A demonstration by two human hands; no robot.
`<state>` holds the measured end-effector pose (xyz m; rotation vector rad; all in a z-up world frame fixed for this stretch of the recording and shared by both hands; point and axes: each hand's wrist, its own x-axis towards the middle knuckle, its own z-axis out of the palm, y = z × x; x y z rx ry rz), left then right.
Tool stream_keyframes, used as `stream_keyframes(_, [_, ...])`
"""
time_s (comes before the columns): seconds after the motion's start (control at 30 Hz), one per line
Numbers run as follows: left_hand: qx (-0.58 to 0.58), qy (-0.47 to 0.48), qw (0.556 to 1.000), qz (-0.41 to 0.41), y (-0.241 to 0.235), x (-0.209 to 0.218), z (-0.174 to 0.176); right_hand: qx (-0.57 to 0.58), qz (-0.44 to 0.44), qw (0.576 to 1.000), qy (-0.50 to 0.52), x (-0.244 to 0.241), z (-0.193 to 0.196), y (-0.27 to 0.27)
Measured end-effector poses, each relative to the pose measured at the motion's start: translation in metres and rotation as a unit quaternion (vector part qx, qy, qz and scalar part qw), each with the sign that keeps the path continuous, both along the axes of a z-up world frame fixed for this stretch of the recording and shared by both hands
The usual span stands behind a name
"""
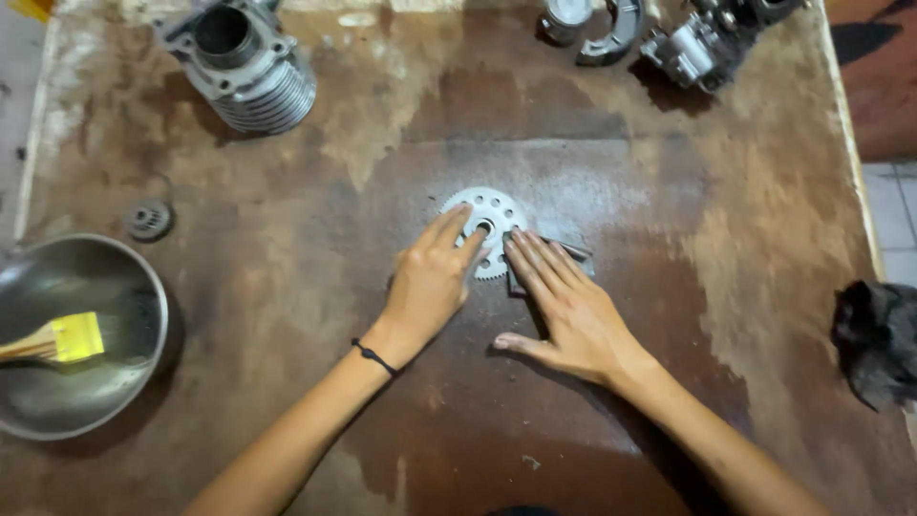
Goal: Cleaning and sanding various motorcycle engine components on a wooden workbench.
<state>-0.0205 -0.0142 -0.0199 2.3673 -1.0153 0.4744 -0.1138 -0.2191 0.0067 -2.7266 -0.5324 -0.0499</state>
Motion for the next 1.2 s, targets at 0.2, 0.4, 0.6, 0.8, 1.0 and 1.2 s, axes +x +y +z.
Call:
stream_keyframes(0.2, [-0.025,0.022,0.999,-0.026,0.001,0.003,0.002,-0.026,-0.016,0.999,-0.014,0.033,-0.001,0.002])
stream_keyframes(0.4, [-0.049,0.039,0.996,-0.061,0.007,0.009,0.003,-0.036,-0.034,0.998,-0.034,0.0,-0.009,0.016])
stream_keyframes(0.6, [-0.025,0.019,0.998,-0.062,0.007,0.009,0.007,-0.004,-0.037,0.999,0.018,0.043,-0.001,0.008])
stream_keyframes(0.8, [-0.018,0.057,0.993,-0.107,0.017,0.018,0.012,-0.049,-0.04,0.997,-0.034,-0.004,-0.01,0.02])
stream_keyframes(1.0, [-0.021,0.068,0.99,-0.123,0.019,0.02,0.011,-0.002,-0.069,0.997,0.029,0.03,0.004,0.015])
stream_keyframes(1.2, [-0.03,0.082,0.988,-0.128,0.023,0.021,0.011,-0.015,-0.067,0.997,-0.041,-0.004,-0.003,0.029])
